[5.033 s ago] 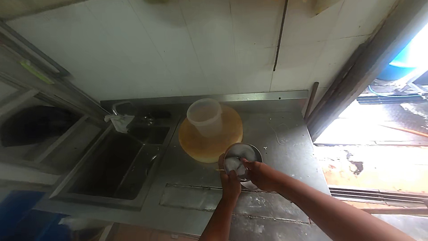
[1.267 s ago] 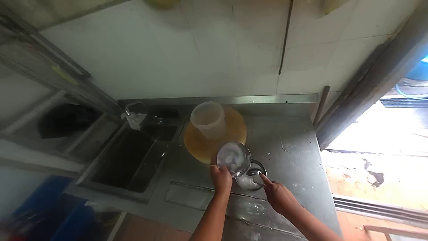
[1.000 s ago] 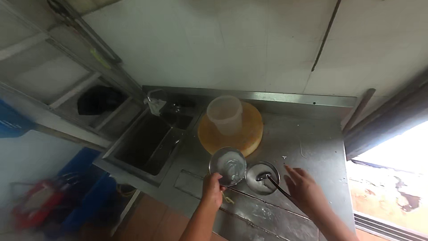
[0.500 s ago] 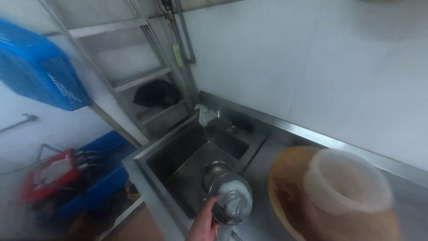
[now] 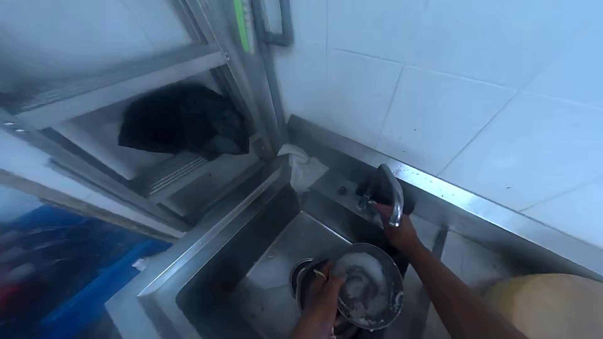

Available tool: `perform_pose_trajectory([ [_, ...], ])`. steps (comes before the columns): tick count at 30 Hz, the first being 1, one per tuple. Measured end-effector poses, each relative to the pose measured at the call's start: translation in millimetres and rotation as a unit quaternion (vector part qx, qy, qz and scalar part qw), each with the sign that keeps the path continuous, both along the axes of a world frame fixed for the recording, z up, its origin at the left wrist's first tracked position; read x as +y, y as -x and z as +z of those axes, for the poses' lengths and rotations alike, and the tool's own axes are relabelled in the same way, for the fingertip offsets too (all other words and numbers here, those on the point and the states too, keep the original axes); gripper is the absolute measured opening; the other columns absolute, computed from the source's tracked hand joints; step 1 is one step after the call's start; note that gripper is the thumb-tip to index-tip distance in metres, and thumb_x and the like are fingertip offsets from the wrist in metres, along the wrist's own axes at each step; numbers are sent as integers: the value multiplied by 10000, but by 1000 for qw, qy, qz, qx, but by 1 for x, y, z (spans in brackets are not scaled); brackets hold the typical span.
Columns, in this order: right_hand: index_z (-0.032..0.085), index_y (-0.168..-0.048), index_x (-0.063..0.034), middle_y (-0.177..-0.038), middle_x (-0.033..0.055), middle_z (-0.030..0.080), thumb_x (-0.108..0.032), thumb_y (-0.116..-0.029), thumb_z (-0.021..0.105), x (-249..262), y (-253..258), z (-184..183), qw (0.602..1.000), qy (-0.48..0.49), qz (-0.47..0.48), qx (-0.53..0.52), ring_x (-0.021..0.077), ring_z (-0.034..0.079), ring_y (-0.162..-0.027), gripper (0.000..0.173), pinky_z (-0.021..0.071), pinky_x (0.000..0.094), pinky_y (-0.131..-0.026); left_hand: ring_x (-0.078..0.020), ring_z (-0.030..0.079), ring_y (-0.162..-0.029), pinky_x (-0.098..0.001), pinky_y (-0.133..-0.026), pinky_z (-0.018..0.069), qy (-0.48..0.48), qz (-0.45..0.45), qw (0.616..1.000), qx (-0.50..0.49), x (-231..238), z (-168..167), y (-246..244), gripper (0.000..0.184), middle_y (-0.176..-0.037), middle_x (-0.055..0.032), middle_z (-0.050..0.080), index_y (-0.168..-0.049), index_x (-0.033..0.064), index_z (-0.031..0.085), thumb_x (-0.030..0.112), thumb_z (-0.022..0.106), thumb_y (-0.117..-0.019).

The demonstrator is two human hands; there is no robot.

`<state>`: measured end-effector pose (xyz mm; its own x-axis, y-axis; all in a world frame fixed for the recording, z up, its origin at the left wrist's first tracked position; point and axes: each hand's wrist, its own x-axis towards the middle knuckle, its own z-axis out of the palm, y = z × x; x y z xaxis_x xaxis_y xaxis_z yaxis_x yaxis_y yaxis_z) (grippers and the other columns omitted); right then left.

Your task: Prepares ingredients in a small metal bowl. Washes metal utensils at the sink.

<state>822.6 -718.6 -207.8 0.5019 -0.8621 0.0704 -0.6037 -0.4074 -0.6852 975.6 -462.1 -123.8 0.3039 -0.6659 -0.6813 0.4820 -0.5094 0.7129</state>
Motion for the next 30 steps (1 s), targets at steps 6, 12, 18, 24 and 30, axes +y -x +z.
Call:
perform_pose_trajectory([
  [6, 537, -1500, -158, -1465, 74, 596, -159, -1078, 480, 41, 46, 39, 996, -14, -87, 29, 221, 647, -1242, 426, 520, 450, -1064, -272, 682, -950, -417, -701, 582, -17, -29, 999, 4, -41, -5, -6, 529, -1197, -155, 667, -1511, 190, 469, 311, 597, -1012],
  [12, 602, -1435, -126, -1430, 71, 621, -267, -1090, 464, 35, 64, 54, 993, -42, -18, 105, 175, 608, -1297, 398, 471, 392, -1127, -226, 655, -776, -338, -558, 519, -37, -55, 998, 7, -63, -6, 3, 460, -1077, -143, 680, -1432, 159, 543, 313, 614, -1005],
  [18, 640, -1280, -40, -1073, 143, 712, -223, -1068, 549, 4, 25, 28, 973, -215, -78, 23, 241, 703, -945, 294, 577, 461, -896, -196, 636, -712, -310, -523, 499, -27, -65, 997, 14, -65, -12, 5, 408, -1039, -125, 679, -1406, 153, 560, 285, 598, -1021],
  [24, 429, -1414, -11, -1089, 207, 719, -356, -1101, 477, -14, -14, -9, 854, -430, -216, -197, 297, 753, -895, 469, 640, 439, -768, -216, 668, -805, -332, -556, 525, -23, -79, 997, 7, -69, -18, -2, 476, -1140, -118, 686, -1466, 225, 540, 288, 620, -1001],
  [30, 563, -1257, -18, -937, 130, 657, -294, -1042, 589, -36, -25, 28, 763, -493, -277, -313, 237, 692, -794, 351, 617, 424, -744, -244, 679, -855, -368, -580, 547, -22, -84, 996, 7, -72, -26, -4, 520, -1205, -126, 673, -1503, 251, 507, 258, 610, -993],
])
